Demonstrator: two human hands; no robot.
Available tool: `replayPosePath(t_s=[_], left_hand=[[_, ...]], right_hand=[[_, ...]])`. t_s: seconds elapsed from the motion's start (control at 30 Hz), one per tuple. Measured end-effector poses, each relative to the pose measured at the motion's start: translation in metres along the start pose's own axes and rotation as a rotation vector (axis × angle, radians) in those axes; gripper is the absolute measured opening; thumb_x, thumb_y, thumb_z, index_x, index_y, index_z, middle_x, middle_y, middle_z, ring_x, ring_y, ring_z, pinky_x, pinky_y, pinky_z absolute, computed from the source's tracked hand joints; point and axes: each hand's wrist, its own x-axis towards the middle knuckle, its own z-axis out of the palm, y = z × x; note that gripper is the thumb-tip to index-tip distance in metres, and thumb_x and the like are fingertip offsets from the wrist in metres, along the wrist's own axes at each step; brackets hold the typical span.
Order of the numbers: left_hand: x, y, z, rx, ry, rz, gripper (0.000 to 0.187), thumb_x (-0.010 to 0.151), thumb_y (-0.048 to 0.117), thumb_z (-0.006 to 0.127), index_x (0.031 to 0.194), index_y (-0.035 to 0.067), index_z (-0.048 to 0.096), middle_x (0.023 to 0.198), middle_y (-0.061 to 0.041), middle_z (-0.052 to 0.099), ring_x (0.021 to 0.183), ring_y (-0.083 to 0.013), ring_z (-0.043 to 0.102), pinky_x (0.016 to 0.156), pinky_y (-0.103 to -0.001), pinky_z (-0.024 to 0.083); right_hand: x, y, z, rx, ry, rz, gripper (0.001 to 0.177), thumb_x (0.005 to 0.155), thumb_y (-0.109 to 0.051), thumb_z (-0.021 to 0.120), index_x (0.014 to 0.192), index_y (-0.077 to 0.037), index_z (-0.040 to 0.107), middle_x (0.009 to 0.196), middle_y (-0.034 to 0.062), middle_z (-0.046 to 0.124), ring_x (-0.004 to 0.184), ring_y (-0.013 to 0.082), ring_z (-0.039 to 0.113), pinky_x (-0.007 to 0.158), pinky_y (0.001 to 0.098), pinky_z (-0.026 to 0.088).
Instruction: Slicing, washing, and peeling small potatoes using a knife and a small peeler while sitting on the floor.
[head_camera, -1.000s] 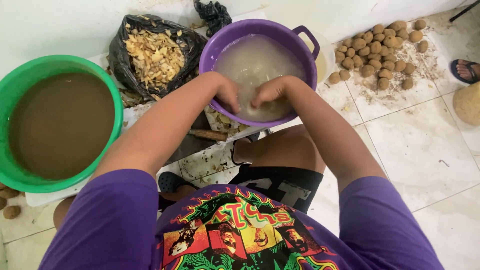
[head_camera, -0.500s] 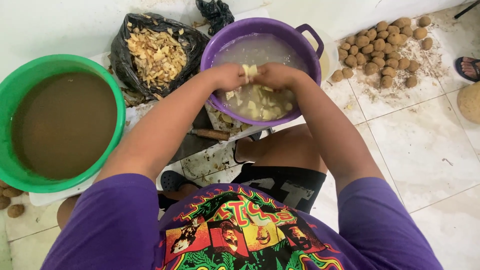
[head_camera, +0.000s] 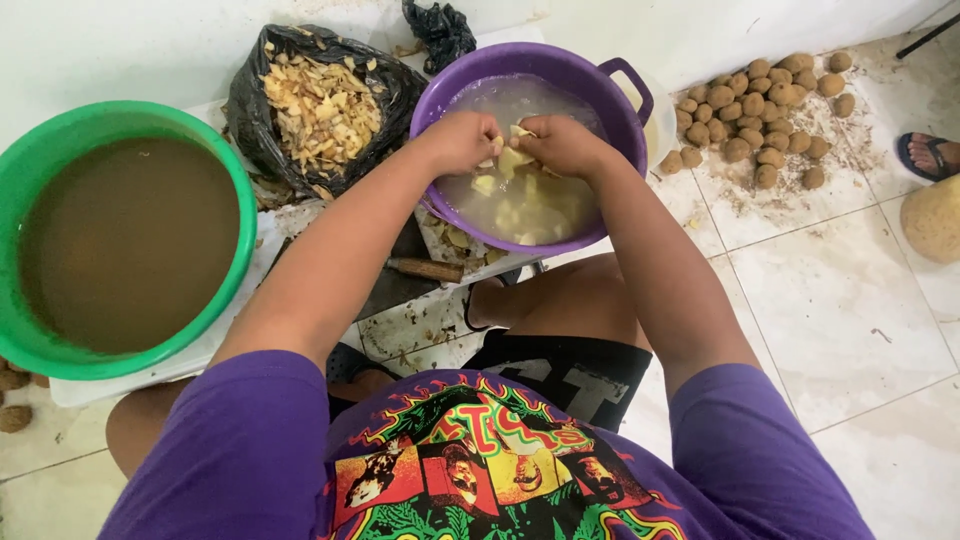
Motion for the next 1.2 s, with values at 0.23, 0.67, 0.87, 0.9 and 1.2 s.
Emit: replayPosePath(t_s=[0.23, 0.67, 0.87, 0.9, 1.2], left_hand=[[-0.009, 0.011, 0.001, -0.006, 0.038, -0.034, 0.016, 0.095, 0.032, 0.064, 0.093, 0.023, 0.077, 0.088, 0.000, 0.079, 0.095, -0.0298, 0.075, 0.085, -0.042, 0.057], [-0.015, 0.017, -0.003, -0.035, 0.192, 0.135, 0.039, 0.079, -0.002, 0.060, 0.112, 0.012, 0.076, 0.110, -0.005, 0.078, 0.095, -0.0249, 0.072, 0.087, -0.037, 0.056], [-0.036, 0.047, -0.017, 0.001, 0.370, 0.335, 0.047, 0.082, -0.004, 0.062, 0.128, 0.006, 0.063, 0.123, -0.010, 0.068, 0.108, -0.0272, 0.065, 0.097, -0.039, 0.052], [-0.036, 0.050, -0.018, 0.080, 0.470, 0.457, 0.055, 0.081, -0.004, 0.061, 0.135, 0.008, 0.059, 0.133, -0.010, 0.063, 0.123, -0.0315, 0.060, 0.108, -0.045, 0.047], [-0.055, 0.083, -0.027, -0.031, 0.604, 0.448, 0.017, 0.092, 0.025, 0.067, 0.098, 0.014, 0.077, 0.087, -0.003, 0.075, 0.073, -0.0198, 0.066, 0.066, -0.035, 0.051]], right_hand=[[0.010, 0.015, 0.002, -0.202, 0.153, -0.120, 0.019, 0.100, -0.030, 0.063, 0.111, -0.018, 0.073, 0.081, 0.0148, 0.072, 0.083, 0.0339, 0.072, 0.077, 0.0467, 0.056], [-0.014, -0.006, -0.002, -0.327, 0.497, -0.459, 0.041, 0.081, 0.001, 0.055, 0.117, 0.001, 0.073, 0.109, 0.0148, 0.076, 0.090, 0.0318, 0.071, 0.082, 0.0379, 0.056], [-0.018, -0.016, 0.007, -0.811, 0.598, -0.546, 0.031, 0.082, -0.017, 0.066, 0.108, -0.007, 0.078, 0.118, 0.0132, 0.074, 0.100, 0.0338, 0.067, 0.085, 0.0438, 0.049], [-0.018, -0.017, 0.009, -0.949, 0.635, -0.618, 0.027, 0.084, -0.019, 0.068, 0.106, -0.010, 0.079, 0.126, 0.0079, 0.072, 0.107, 0.0277, 0.065, 0.087, 0.0411, 0.045], [-0.043, -0.049, 0.005, -1.183, 0.594, -0.637, 0.017, 0.089, -0.017, 0.063, 0.101, -0.009, 0.070, 0.138, 0.0076, 0.065, 0.091, 0.0257, 0.059, 0.080, 0.0375, 0.040]])
